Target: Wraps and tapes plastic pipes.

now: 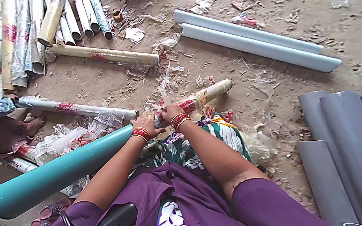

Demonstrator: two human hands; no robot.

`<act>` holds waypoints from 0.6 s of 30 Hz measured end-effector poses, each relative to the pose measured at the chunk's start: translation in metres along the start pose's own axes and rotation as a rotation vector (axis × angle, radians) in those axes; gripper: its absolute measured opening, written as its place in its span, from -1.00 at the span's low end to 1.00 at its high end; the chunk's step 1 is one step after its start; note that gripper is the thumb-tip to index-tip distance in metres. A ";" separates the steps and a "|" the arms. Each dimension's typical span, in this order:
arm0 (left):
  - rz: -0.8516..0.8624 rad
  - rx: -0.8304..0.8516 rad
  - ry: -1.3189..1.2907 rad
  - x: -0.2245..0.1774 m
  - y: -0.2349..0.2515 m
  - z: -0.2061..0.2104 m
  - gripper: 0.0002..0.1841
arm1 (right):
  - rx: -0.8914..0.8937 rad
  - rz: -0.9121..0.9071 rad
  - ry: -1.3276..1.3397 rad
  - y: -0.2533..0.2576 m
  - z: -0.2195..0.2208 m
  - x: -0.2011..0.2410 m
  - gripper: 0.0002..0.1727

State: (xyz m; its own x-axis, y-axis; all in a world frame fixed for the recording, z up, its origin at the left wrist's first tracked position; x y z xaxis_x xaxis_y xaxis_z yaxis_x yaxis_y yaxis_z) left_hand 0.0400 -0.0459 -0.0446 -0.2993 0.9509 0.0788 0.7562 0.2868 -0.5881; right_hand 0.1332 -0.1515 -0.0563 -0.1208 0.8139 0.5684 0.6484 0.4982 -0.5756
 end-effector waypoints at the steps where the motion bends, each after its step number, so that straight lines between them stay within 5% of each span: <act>1: -0.019 0.011 0.047 -0.004 0.003 0.001 0.20 | 0.020 -0.016 -0.010 0.001 -0.001 0.000 -0.53; 9: -0.067 0.024 0.150 -0.005 0.017 0.004 0.22 | -0.007 -0.042 0.235 0.015 -0.003 -0.016 -0.66; 18: -0.075 0.022 0.138 -0.002 0.022 0.007 0.21 | -0.004 -0.062 0.477 0.034 -0.033 -0.050 -0.47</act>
State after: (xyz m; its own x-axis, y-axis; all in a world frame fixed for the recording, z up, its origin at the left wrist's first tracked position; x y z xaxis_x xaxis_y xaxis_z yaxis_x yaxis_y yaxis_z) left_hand 0.0531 -0.0423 -0.0633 -0.2705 0.9344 0.2319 0.7217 0.3562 -0.5935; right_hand 0.1862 -0.1849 -0.0846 0.1982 0.5544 0.8083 0.6535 0.5398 -0.5306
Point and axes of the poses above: each hand's wrist, its own y-axis towards the middle knuckle, its own z-axis out of the palm, x = y × z, the point moved 2 cm from there along y, towards the middle knuckle, and after that the axes turned 9 degrees about y, right-handed, at the moved point
